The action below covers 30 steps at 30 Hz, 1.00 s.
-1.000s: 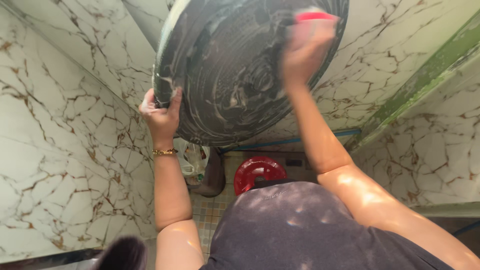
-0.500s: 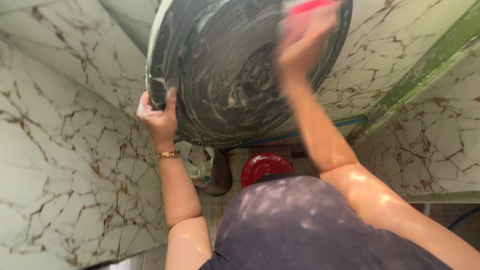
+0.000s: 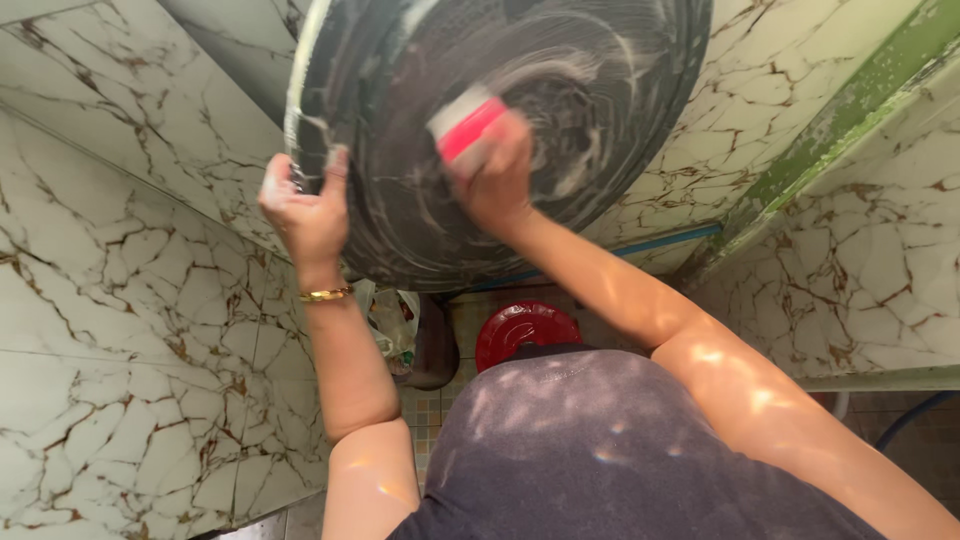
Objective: The person scrubs a large, round, dark-colored lid with a red and white sponge. They hold the lid with their left hand and scrub the surface in circular motions with their right hand. The person rotates the lid to clean different sections and eventually lifts it to scrub the edges.
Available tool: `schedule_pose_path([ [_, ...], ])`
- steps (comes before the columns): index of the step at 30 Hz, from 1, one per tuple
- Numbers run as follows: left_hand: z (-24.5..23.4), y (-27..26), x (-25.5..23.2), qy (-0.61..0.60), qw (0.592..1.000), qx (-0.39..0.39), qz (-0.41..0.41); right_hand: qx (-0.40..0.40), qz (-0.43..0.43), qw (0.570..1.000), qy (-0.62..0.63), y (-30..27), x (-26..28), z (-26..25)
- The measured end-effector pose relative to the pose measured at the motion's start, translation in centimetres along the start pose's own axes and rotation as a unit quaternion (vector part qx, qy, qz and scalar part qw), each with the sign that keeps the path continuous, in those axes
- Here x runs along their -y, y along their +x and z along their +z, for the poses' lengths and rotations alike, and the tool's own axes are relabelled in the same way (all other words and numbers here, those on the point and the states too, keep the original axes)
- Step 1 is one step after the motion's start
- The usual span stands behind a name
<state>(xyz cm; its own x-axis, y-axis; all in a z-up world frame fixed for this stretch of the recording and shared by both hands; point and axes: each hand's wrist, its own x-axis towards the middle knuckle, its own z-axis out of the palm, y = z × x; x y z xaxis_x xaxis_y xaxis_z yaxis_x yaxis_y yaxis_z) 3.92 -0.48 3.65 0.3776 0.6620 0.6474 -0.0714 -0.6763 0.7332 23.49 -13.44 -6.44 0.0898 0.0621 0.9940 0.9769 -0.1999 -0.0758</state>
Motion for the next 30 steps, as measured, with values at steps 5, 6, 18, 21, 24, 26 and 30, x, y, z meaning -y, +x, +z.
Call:
schedule_pose_path([
  [5,-0.9,1.6,-1.1,0.031,0.999,0.016,0.03,0.004,0.038,0.992,-0.121,3.1,-6.2,-1.0],
  [6,-0.7,1.1,-1.0,0.056,0.998,0.016,0.028,0.002,0.099,0.991,-0.087,2.8,-6.1,-1.0],
  [18,0.1,3.3,5.1,0.154,0.987,-0.024,0.036,0.408,-0.033,0.912,-0.004,-7.5,-8.8,-8.0],
  [21,1.1,3.0,6.2,0.118,0.993,-0.028,-0.007,0.208,-0.148,0.943,-0.212,-4.1,-13.5,-8.7],
  [24,1.7,2.9,7.3,0.138,0.988,-0.073,0.008,0.207,-0.075,0.958,-0.186,-3.1,-13.4,-6.9],
  [26,2.0,2.7,7.8,0.171,0.98,-0.086,0.048,0.205,-0.026,0.957,-0.203,-6.8,-10.9,-7.0],
  [30,3.2,2.4,8.2,0.209,0.972,-0.098,0.044,0.364,0.139,0.906,-0.168,-13.9,-3.2,-6.9],
])
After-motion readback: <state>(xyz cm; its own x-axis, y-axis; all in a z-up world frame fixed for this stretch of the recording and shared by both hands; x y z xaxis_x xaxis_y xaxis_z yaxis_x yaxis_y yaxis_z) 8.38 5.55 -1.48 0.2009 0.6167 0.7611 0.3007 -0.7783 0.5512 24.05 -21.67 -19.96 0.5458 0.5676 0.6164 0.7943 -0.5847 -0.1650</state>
